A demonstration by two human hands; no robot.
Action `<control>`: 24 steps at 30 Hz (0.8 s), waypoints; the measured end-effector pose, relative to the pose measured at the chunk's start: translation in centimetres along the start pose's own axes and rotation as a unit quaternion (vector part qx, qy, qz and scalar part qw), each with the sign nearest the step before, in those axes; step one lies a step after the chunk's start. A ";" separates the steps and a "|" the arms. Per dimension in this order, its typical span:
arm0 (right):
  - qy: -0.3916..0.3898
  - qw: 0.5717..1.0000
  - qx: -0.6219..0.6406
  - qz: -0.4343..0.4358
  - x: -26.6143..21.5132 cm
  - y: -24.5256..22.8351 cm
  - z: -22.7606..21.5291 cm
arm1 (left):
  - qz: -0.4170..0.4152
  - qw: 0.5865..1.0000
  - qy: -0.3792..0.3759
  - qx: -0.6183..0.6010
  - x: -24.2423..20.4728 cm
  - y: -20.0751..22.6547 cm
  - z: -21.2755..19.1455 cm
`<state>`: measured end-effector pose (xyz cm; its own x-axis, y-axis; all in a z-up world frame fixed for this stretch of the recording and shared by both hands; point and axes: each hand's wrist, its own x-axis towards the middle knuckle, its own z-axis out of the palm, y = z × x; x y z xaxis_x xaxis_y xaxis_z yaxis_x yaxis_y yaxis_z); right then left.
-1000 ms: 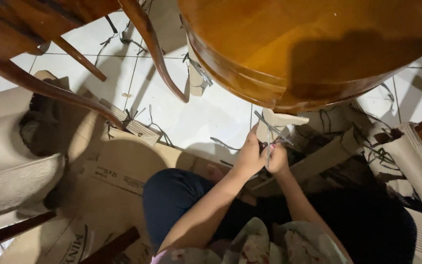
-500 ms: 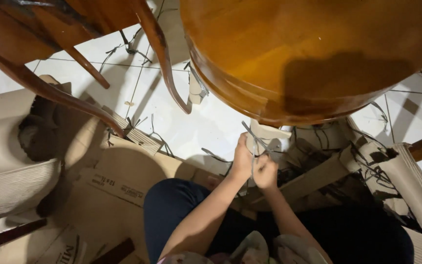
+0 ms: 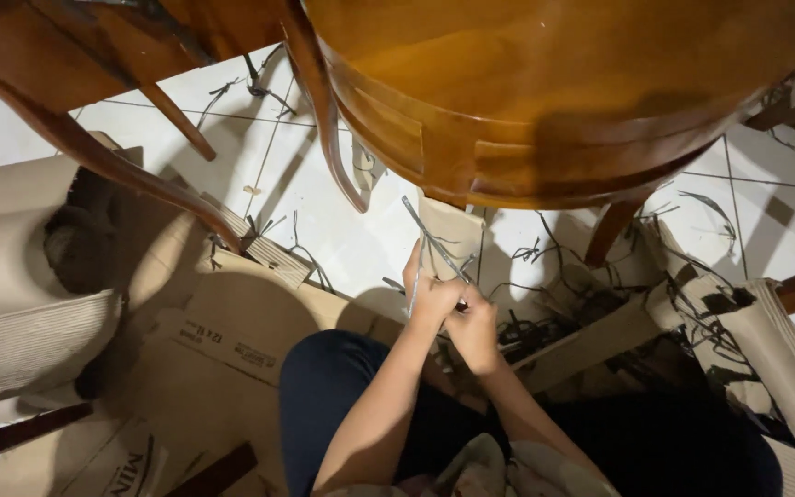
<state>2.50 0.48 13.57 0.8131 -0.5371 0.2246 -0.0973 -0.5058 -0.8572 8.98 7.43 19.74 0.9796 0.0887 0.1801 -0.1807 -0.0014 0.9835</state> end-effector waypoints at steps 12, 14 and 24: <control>0.197 0.960 0.197 -0.030 10.4 5.6 -12.0 | 0.090 0.996 -0.004 -0.012 -0.3 -6.2 -1.3; 0.224 0.959 0.172 -0.010 11.8 5.3 -12.5 | 0.078 0.995 -0.020 -0.051 0.4 -5.8 0.0; 0.187 0.965 0.084 0.165 22.6 9.4 -15.7 | -0.013 0.999 0.033 0.004 0.4 -6.7 1.3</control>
<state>10.94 -26.98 17.90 0.4860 -0.8725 0.0505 -0.1958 -0.1650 -0.9667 10.75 6.23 13.22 0.9761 0.1547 0.1528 -0.1538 -0.0054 0.9881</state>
